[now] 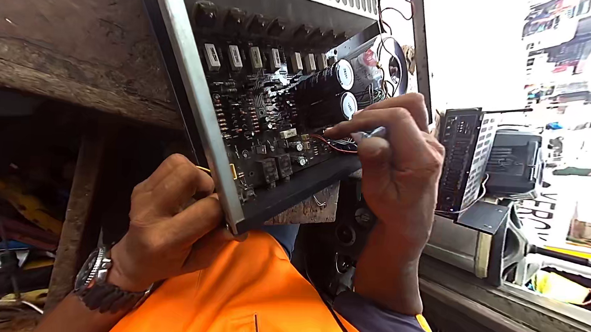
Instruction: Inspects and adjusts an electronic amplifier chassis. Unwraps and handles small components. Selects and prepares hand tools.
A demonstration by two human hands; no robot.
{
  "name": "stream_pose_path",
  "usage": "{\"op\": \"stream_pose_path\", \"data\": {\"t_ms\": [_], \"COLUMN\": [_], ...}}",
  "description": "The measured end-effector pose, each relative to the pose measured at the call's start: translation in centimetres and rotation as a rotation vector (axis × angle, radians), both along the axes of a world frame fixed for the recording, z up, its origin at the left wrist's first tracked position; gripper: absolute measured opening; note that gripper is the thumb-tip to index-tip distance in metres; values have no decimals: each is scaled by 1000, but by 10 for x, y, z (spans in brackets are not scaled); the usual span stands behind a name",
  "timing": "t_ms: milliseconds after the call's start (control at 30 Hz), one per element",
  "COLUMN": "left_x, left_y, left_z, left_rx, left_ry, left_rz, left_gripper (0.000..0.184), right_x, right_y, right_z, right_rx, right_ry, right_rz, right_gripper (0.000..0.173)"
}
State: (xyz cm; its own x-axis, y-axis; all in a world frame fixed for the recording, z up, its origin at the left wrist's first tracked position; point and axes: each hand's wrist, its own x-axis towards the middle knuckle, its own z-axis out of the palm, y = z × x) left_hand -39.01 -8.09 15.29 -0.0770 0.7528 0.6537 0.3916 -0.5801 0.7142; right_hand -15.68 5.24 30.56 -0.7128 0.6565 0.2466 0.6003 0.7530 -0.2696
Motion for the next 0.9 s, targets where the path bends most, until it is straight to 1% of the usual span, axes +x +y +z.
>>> {"op": "stream_pose_path", "data": {"t_ms": [67,200,300,533,633,800,833,900], "left_x": [0,1,2,1,0,-1,-1,-1], "left_y": [0,1,1,1,1,-1,-1,-3], "left_z": [1,0,1,2,2,4,4,4], "left_rx": [3,18,22,21,16,-4,-8,-17], "left_ry": [0,1,-2,0,10,30,32,45], "left_rz": [8,13,17,10,12,23,26,38], "left_gripper": [28,30,32,31,30,30,30,30], "right_x": [-4,-8,-8,-7,-9,-7,-6,1], "right_y": [0,-4,-3,14,23,26,26,27], "right_z": [-6,-8,-10,-4,-8,-15,-18,-28], "right_rx": [41,61,84,-10,-66,-72,-61,0], "right_ry": [-83,-130,-166,-246,-212,-149,-81,201], "right_rz": [-15,-36,-7,151,179,166,170,195], "right_gripper": [37,31,36,43,44,43,43,45]}}
